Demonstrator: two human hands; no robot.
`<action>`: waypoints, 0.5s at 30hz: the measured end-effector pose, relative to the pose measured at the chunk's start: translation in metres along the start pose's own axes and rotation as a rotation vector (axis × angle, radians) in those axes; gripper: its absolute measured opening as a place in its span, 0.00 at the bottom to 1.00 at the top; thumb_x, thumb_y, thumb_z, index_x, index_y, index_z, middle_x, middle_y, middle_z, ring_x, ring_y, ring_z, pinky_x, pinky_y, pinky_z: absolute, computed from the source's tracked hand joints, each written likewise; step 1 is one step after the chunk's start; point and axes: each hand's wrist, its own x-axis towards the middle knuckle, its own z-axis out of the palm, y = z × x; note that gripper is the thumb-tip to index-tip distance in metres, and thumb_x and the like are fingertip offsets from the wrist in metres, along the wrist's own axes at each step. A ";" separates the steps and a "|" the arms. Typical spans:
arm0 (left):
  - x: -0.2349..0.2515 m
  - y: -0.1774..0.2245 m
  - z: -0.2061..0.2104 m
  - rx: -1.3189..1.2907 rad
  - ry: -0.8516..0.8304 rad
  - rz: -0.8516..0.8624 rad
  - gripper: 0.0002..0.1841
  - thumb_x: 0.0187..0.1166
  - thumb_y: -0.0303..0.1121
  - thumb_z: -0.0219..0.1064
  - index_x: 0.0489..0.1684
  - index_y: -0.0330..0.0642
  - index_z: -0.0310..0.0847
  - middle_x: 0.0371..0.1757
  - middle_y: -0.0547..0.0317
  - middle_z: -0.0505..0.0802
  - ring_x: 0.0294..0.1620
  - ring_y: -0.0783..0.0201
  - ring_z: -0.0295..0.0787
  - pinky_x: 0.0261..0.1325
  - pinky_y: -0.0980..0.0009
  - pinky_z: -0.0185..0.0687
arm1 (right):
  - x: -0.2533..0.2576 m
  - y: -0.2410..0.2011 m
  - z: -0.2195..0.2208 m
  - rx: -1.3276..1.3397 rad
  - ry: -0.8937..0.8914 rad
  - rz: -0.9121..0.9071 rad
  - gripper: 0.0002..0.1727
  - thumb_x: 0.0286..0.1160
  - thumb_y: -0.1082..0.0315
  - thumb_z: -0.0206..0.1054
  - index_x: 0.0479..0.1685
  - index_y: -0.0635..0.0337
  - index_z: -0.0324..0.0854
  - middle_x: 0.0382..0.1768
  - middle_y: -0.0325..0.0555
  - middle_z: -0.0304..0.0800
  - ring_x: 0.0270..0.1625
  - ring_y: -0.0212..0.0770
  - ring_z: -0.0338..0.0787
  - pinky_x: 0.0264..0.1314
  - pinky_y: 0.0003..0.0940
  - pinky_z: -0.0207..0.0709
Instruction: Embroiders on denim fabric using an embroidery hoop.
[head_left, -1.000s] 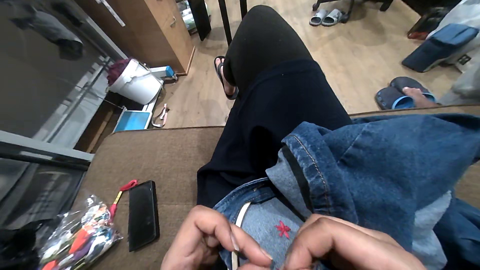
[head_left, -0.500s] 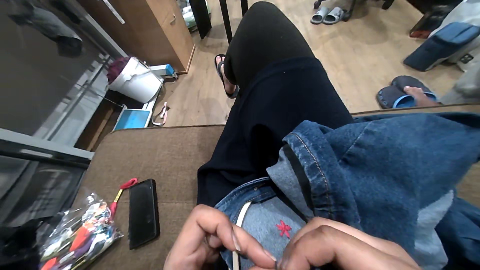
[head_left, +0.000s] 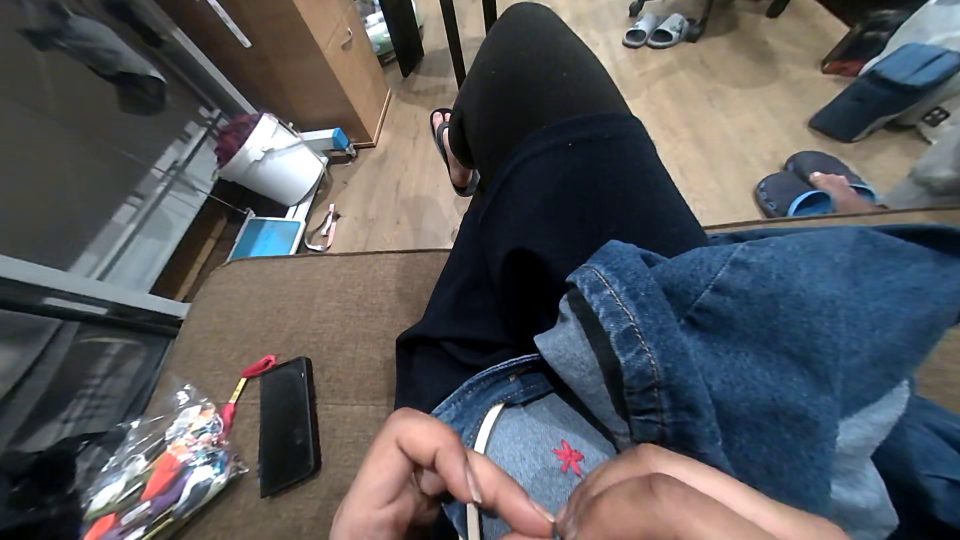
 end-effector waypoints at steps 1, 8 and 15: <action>0.000 0.000 0.000 -0.002 0.000 0.000 0.19 0.73 0.17 0.73 0.51 0.49 0.70 0.46 0.62 0.98 0.48 0.70 0.96 0.55 0.74 0.90 | 0.000 0.000 0.000 -0.004 -0.001 -0.003 0.06 0.77 0.75 0.67 0.39 0.71 0.85 0.37 0.57 0.91 0.47 0.39 0.92 0.53 0.25 0.85; 0.000 0.000 0.000 0.001 0.004 0.003 0.19 0.73 0.18 0.74 0.51 0.49 0.71 0.45 0.62 0.98 0.47 0.70 0.96 0.55 0.74 0.90 | -0.001 0.002 0.001 -0.015 0.014 -0.010 0.05 0.77 0.75 0.66 0.39 0.70 0.84 0.36 0.56 0.91 0.47 0.37 0.92 0.52 0.24 0.84; -0.001 0.000 -0.001 0.027 -0.003 0.006 0.19 0.73 0.19 0.74 0.51 0.49 0.71 0.45 0.63 0.97 0.48 0.71 0.96 0.55 0.74 0.90 | -0.002 0.003 0.004 -0.027 0.042 -0.005 0.06 0.79 0.73 0.66 0.39 0.69 0.85 0.36 0.56 0.91 0.45 0.38 0.91 0.49 0.23 0.83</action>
